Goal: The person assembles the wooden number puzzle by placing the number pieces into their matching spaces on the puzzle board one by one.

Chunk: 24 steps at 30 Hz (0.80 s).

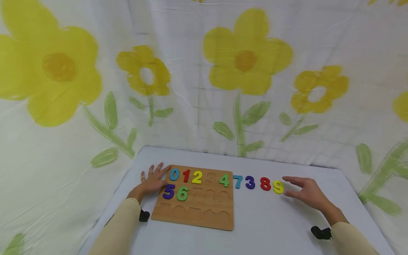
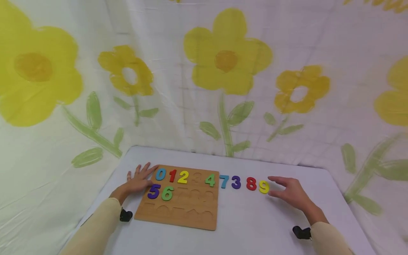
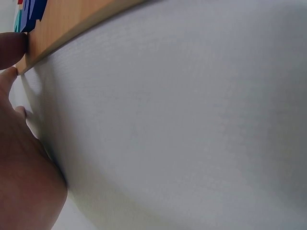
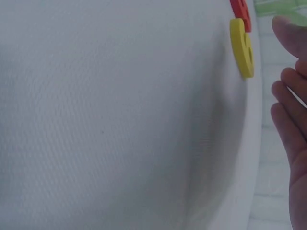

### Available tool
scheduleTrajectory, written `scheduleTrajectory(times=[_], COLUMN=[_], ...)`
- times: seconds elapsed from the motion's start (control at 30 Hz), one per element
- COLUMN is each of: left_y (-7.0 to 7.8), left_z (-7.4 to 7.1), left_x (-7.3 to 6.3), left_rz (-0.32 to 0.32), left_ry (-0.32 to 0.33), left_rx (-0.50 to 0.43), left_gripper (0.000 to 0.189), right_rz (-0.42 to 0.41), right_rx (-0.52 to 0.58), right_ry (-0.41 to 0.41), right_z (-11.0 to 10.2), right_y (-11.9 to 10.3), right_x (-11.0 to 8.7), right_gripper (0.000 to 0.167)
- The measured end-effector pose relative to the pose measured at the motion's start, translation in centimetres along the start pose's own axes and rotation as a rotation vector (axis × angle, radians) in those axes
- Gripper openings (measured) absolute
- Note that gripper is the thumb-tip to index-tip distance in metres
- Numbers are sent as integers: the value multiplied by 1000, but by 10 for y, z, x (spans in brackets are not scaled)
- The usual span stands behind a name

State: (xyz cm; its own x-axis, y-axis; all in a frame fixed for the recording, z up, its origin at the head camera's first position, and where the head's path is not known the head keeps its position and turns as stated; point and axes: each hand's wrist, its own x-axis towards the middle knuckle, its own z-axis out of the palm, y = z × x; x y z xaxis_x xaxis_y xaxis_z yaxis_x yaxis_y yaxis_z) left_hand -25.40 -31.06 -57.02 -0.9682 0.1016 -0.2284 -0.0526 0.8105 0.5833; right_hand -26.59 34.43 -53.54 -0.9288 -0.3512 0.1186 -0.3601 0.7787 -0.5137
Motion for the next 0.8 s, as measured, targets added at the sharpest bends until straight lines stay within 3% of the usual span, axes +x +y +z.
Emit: scheduleTrajectory(times=[0.37, 0.8], left_y=[-9, 1], left_z=[-6, 0], left_x=[-9, -2], left_rz=[19, 39], left_ry=[17, 10], left_rx=[0, -22], left_gripper=[85, 86], right_rz=[19, 12], right_rx=[91, 47], right_ry=[-43, 4], right_z=[29, 30], right_y=[2, -2], right_x=[21, 10], right_gripper=[61, 57])
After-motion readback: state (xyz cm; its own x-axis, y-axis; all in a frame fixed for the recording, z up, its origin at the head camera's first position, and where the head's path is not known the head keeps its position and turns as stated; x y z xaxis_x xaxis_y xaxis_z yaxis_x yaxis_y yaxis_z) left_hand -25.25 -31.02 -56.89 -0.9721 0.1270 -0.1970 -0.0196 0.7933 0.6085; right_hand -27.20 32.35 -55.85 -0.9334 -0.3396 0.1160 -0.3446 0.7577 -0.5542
